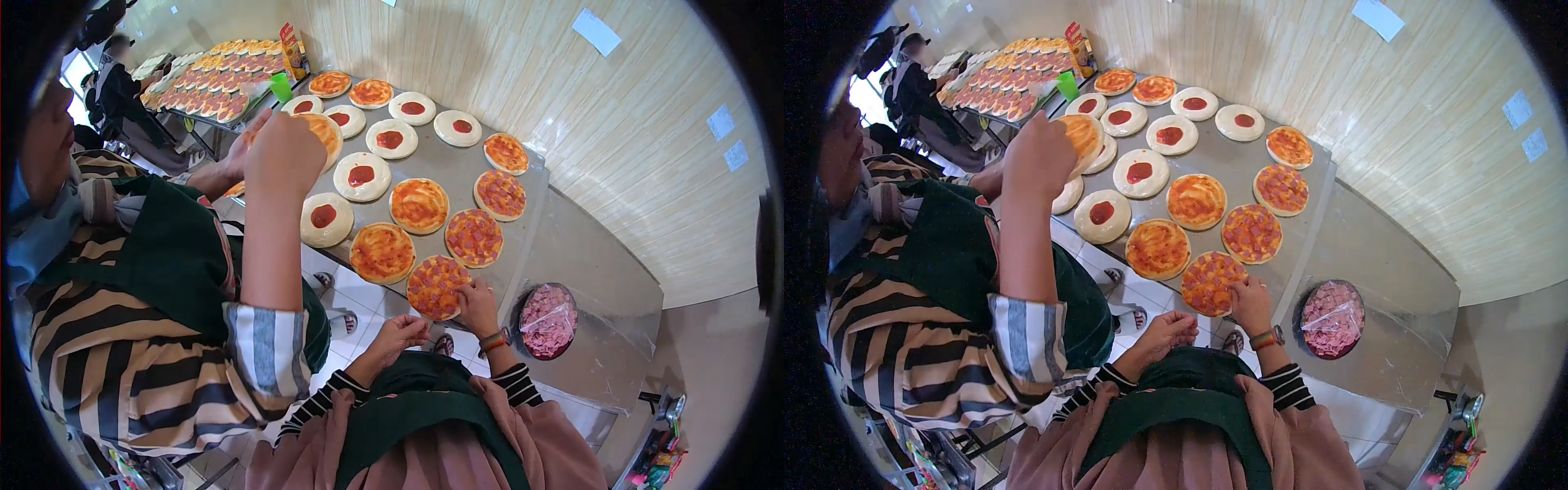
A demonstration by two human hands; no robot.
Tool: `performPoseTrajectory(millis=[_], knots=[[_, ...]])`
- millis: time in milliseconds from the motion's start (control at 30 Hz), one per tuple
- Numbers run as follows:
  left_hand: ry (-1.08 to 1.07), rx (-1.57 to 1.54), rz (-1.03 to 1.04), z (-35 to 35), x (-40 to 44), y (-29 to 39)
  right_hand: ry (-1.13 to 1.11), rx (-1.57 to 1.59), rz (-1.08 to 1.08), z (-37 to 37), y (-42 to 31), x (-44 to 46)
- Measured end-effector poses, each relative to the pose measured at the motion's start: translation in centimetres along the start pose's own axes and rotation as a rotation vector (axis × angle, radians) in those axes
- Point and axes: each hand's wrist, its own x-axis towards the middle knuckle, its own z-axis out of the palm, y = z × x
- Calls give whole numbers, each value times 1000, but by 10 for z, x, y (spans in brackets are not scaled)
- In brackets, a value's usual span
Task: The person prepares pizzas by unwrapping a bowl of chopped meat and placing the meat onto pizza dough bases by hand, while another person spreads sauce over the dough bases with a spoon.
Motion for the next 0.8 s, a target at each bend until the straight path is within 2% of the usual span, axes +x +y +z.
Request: performPoseTrajectory(millis=[67, 267, 500, 567, 600, 667, 733, 800], knots=[[-10, -11, 10, -1, 0, 0, -96, -61, 1, 3, 2, 3], [30, -76, 43, -2, 1, 1, -130, -149, -75, 1, -4, 2], [71, -83, 95, 0, 7, 5, -50, -42, -78, -10, -18, 1], [61, -57, 105, 3, 11, 6, -263, 599, 152, -11, -29, -3], [67, -33, 106, 6, 13, 7, -254, 597, 152, -13, -35, -4], [63, -3, 113, 10, 18, 9, -483, 1058, 292, -18, -44, -5], [28, 3, 146, 15, 21, 11, -482, 1013, 316, -9, -35, -8], [33, 33, 181, 22, 23, 13, -444, 1135, 420, -10, -30, -8]])
